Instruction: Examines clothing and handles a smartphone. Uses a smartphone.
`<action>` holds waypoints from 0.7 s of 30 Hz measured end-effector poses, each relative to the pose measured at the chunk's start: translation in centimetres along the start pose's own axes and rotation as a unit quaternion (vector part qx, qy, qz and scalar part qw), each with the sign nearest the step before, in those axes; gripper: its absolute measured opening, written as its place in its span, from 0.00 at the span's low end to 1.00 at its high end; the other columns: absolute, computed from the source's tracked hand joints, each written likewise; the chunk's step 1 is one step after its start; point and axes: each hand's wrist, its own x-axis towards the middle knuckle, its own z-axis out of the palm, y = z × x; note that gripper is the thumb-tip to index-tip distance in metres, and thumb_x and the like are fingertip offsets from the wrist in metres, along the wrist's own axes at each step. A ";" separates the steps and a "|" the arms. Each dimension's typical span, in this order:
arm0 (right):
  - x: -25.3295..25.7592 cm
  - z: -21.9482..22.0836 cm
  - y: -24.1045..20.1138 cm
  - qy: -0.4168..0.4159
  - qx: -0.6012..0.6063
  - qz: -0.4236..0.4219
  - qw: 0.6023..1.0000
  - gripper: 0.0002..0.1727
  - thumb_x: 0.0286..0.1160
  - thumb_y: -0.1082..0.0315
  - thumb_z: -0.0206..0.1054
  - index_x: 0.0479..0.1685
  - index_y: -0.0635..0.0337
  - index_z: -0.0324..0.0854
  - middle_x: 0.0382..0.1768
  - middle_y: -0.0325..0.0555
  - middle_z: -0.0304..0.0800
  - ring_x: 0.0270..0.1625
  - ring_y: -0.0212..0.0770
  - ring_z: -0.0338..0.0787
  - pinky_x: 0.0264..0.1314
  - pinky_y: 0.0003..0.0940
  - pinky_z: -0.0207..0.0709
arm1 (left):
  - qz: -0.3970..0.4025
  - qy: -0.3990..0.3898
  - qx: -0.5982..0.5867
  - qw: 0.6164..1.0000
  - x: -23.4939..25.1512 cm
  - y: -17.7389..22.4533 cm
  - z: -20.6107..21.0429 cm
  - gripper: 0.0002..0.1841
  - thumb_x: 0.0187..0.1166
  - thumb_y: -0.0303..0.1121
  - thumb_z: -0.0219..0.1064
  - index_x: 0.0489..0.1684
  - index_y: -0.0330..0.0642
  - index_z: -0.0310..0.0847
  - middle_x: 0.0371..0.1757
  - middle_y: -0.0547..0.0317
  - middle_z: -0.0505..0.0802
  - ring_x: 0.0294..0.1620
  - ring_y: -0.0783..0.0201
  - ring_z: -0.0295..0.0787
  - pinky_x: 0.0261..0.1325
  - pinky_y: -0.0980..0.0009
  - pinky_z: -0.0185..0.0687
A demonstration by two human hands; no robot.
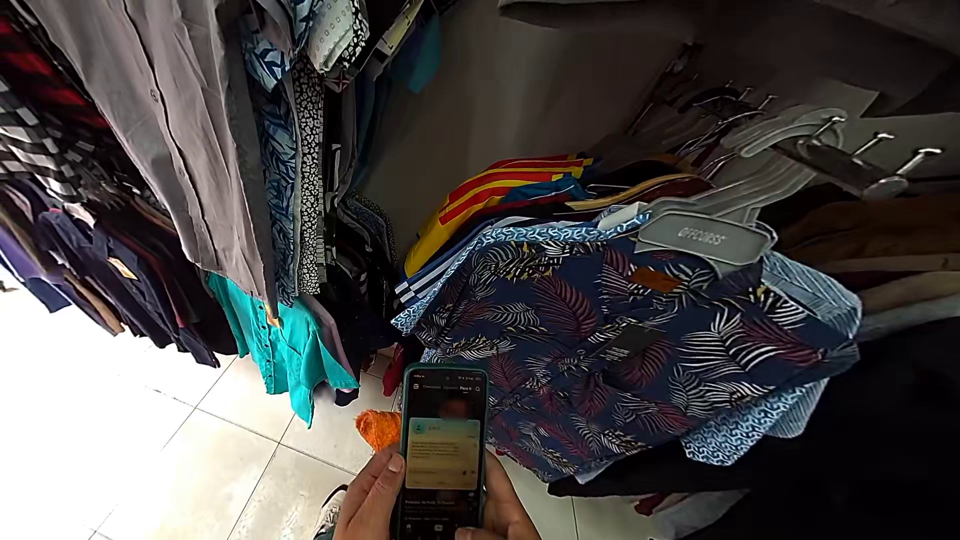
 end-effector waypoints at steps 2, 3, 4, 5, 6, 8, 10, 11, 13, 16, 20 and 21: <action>-0.1 0.1 0.0 0.000 0.002 0.001 1.000 0.43 0.59 0.86 0.57 0.80 0.52 0.45 0.67 0.39 0.88 0.62 0.45 0.94 0.44 0.47 0.94 | 0.002 0.002 0.002 1.000 -0.1 0.0 0.1 0.20 0.88 0.25 0.36 0.57 0.36 0.77 0.44 0.67 0.96 0.50 0.74 0.94 0.62 0.69 0.89; -0.1 0.1 0.0 0.002 0.001 0.004 1.000 0.43 0.59 0.86 0.57 0.80 0.53 0.45 0.67 0.38 0.88 0.61 0.45 0.94 0.44 0.47 0.94 | 0.004 0.001 0.003 1.000 -0.2 0.0 0.0 0.20 0.88 0.25 0.36 0.57 0.36 0.77 0.44 0.67 0.96 0.50 0.74 0.94 0.62 0.69 0.89; -0.2 0.2 -0.1 0.003 0.000 0.005 1.000 0.44 0.59 0.86 0.57 0.80 0.53 0.44 0.67 0.38 0.88 0.61 0.45 0.94 0.44 0.47 0.94 | 0.005 0.000 0.004 1.000 -0.2 0.0 0.0 0.20 0.88 0.26 0.36 0.57 0.36 0.77 0.45 0.67 0.96 0.50 0.73 0.94 0.62 0.69 0.89; -0.2 0.2 0.0 0.002 -0.001 0.006 1.000 0.44 0.59 0.86 0.57 0.81 0.53 0.44 0.67 0.38 0.88 0.61 0.45 0.94 0.44 0.47 0.94 | 0.006 0.000 0.004 1.000 -0.3 0.0 0.0 0.20 0.88 0.26 0.36 0.57 0.36 0.77 0.45 0.68 0.96 0.50 0.74 0.94 0.63 0.69 0.89; -0.3 0.2 0.0 0.003 -0.001 0.006 1.000 0.44 0.59 0.86 0.56 0.80 0.53 0.44 0.67 0.38 0.88 0.61 0.44 0.94 0.44 0.47 0.94 | 0.007 0.000 0.005 1.000 -0.3 0.0 0.0 0.20 0.88 0.26 0.36 0.57 0.36 0.77 0.45 0.68 0.96 0.50 0.74 0.94 0.62 0.69 0.89; -0.4 0.3 -0.1 0.004 0.003 0.006 1.000 0.43 0.59 0.86 0.56 0.80 0.53 0.45 0.67 0.38 0.88 0.61 0.45 0.94 0.44 0.47 0.94 | 0.009 0.001 0.005 1.000 -0.4 0.0 0.0 0.20 0.88 0.25 0.36 0.56 0.37 0.78 0.44 0.68 0.96 0.50 0.74 0.94 0.62 0.69 0.89; -0.5 0.4 -0.1 0.002 0.006 0.004 1.000 0.43 0.60 0.86 0.56 0.80 0.53 0.45 0.68 0.38 0.88 0.62 0.45 0.94 0.44 0.47 0.94 | 0.011 -0.001 0.002 1.000 -0.5 -0.1 -0.1 0.20 0.88 0.25 0.36 0.56 0.37 0.78 0.44 0.68 0.96 0.50 0.74 0.94 0.62 0.69 0.89; -0.6 0.5 -0.1 0.002 0.005 0.004 1.000 0.43 0.60 0.86 0.56 0.80 0.53 0.44 0.68 0.38 0.87 0.62 0.45 0.93 0.44 0.47 0.94 | 0.011 -0.002 0.000 1.000 -0.5 -0.1 -0.1 0.20 0.87 0.25 0.36 0.56 0.37 0.78 0.45 0.68 0.96 0.50 0.74 0.94 0.62 0.69 0.89; -0.7 0.6 -0.1 0.002 0.004 0.007 1.000 0.43 0.60 0.86 0.56 0.81 0.52 0.44 0.68 0.38 0.87 0.63 0.45 0.93 0.45 0.47 0.94 | 0.010 -0.001 0.000 1.000 -0.7 0.0 0.0 0.20 0.88 0.25 0.36 0.56 0.37 0.78 0.45 0.68 0.96 0.50 0.74 0.94 0.62 0.69 0.89; -0.8 0.7 -0.2 -0.004 0.004 0.010 1.000 0.43 0.61 0.86 0.55 0.81 0.51 0.44 0.68 0.38 0.87 0.64 0.45 0.93 0.46 0.48 0.94 | 0.006 0.001 -0.001 1.000 -0.8 0.0 0.0 0.20 0.88 0.26 0.35 0.56 0.37 0.78 0.45 0.67 0.97 0.50 0.74 0.94 0.62 0.69 0.89; -0.9 1.1 -0.2 0.005 0.005 0.018 1.000 0.43 0.60 0.86 0.55 0.81 0.52 0.44 0.67 0.39 0.87 0.62 0.46 0.93 0.44 0.48 0.94 | 0.003 0.006 0.002 1.000 -1.1 0.1 0.0 0.21 0.87 0.26 0.35 0.55 0.37 0.78 0.45 0.67 0.96 0.50 0.74 0.94 0.62 0.69 0.89; -0.9 1.1 -0.3 0.006 0.001 0.020 1.000 0.43 0.60 0.86 0.54 0.81 0.53 0.44 0.67 0.40 0.87 0.62 0.46 0.93 0.44 0.48 0.94 | 0.002 0.007 0.004 1.000 -1.2 0.2 0.0 0.21 0.88 0.26 0.35 0.56 0.36 0.78 0.45 0.67 0.96 0.50 0.73 0.94 0.62 0.69 0.89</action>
